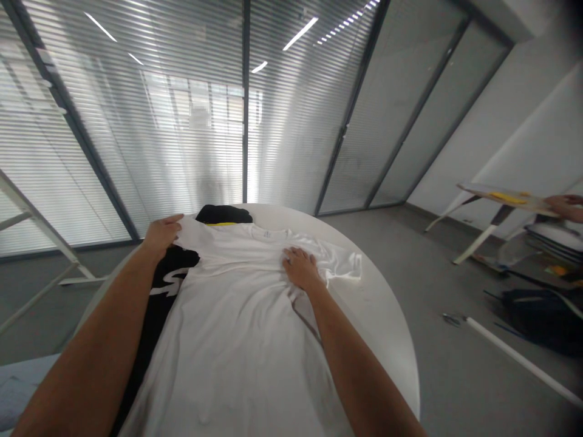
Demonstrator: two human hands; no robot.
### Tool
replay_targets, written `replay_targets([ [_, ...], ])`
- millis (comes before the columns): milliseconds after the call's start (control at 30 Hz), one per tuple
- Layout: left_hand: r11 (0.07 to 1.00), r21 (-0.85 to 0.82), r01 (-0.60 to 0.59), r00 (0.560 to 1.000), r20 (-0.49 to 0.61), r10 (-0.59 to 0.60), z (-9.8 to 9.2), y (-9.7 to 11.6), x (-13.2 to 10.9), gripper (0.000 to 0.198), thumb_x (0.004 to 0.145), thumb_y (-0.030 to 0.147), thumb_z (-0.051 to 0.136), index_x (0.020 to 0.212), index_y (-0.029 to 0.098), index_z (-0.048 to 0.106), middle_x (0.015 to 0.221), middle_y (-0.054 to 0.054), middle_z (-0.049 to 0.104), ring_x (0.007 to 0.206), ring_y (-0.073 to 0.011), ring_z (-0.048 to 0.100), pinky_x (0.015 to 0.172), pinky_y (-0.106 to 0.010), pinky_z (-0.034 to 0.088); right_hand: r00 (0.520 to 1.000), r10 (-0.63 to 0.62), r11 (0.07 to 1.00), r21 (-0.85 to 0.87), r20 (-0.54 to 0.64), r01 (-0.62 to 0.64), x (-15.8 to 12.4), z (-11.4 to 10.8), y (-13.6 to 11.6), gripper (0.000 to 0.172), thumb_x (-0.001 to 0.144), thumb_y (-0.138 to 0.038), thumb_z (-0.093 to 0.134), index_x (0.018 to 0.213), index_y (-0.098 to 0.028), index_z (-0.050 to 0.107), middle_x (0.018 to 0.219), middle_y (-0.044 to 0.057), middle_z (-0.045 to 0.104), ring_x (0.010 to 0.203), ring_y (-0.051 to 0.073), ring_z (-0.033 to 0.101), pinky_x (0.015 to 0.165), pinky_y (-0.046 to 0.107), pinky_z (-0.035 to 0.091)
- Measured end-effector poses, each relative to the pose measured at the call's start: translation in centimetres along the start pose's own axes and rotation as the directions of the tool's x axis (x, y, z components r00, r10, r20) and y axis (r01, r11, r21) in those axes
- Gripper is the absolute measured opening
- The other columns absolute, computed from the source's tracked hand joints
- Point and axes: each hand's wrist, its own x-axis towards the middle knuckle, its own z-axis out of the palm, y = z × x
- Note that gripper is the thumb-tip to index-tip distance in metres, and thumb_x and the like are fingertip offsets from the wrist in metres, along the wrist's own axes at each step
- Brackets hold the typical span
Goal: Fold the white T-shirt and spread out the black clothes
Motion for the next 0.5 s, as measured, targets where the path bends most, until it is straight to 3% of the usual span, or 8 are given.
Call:
replay_targets([
  [133, 0.995, -0.065, -0.071, 0.997, -0.017, 0.07, 2.1, 1.2, -0.2, 0.058, 0.073, 0.018, 0.056, 0.131, 0.013, 0.061, 0.073, -0.001, 0.065, 0.053, -0.009, 0.05, 0.049, -0.02, 0.042, 1.0, 0.003, 1.0, -0.008, -0.003, -0.003, 0.0, 0.1, 0.0, 0.047, 0.098, -0.037, 0.03, 0.142, -0.029, 0.042, 0.151, 0.005, 0.039, 0.138, 0.022, 0.032, 0.111, 0.05, 0.02],
  [267, 0.947, 0.144, -0.288, 0.956, 0.108, 0.274, 5.0, 2.7, -1.5, 0.059, 0.075, 0.019, 0.052, 0.133, 0.019, 0.06, 0.104, -0.004, 0.072, 0.078, -0.0175, 0.067, 0.071, -0.026, 0.053, 1.0, 0.001, 1.0, 0.011, -0.016, -0.001, 0.0, 0.1, 0.0, 0.047, 0.097, -0.037, 0.03, 0.142, -0.03, 0.044, 0.151, 0.005, 0.04, 0.137, 0.023, 0.032, 0.11, 0.051, 0.021],
  [333, 0.903, 0.193, -0.384, 0.914, 0.215, 0.343, 6.6, 2.8, -2.2, 0.061, 0.076, 0.017, 0.049, 0.136, 0.019, 0.057, 0.125, -0.005, 0.067, 0.105, -0.0211, 0.065, 0.092, -0.029, 0.05, 1.0, 0.002, 1.0, 0.01, -0.012, -0.002, -0.1, 0.0, -0.1, 0.047, 0.097, -0.036, 0.03, 0.142, -0.029, 0.044, 0.151, 0.006, 0.04, 0.137, 0.023, 0.033, 0.11, 0.05, 0.021],
  [400, 0.858, 0.21, -0.469, 0.864, 0.312, 0.396, 8.3, 2.2, -2.9, 0.063, 0.077, 0.015, 0.046, 0.14, 0.019, 0.053, 0.14, -0.004, 0.056, 0.127, -0.0213, 0.053, 0.109, -0.031, 0.038, 1.0, 0.001, 1.0, 0.005, -0.004, -0.001, -0.1, -0.2, -0.1, 0.047, 0.097, -0.036, 0.03, 0.142, -0.028, 0.044, 0.151, 0.007, 0.039, 0.137, 0.023, 0.033, 0.11, 0.05, 0.021],
  [500, 0.776, 0.211, -0.595, 0.758, 0.47, 0.453, 10.5, 0.8, -3.9, 0.066, 0.081, 0.016, 0.045, 0.147, 0.02, 0.043, 0.153, -0.002, 0.04, 0.14, -0.0197, 0.038, 0.117, -0.033, 0.027, 1.0, 0.002, 1.0, 0.0, 0.008, -0.002, 0.0, -0.2, -0.1, 0.047, 0.097, -0.037, 0.03, 0.142, -0.029, 0.042, 0.152, 0.006, 0.038, 0.137, 0.022, 0.033, 0.11, 0.05, 0.021],
])
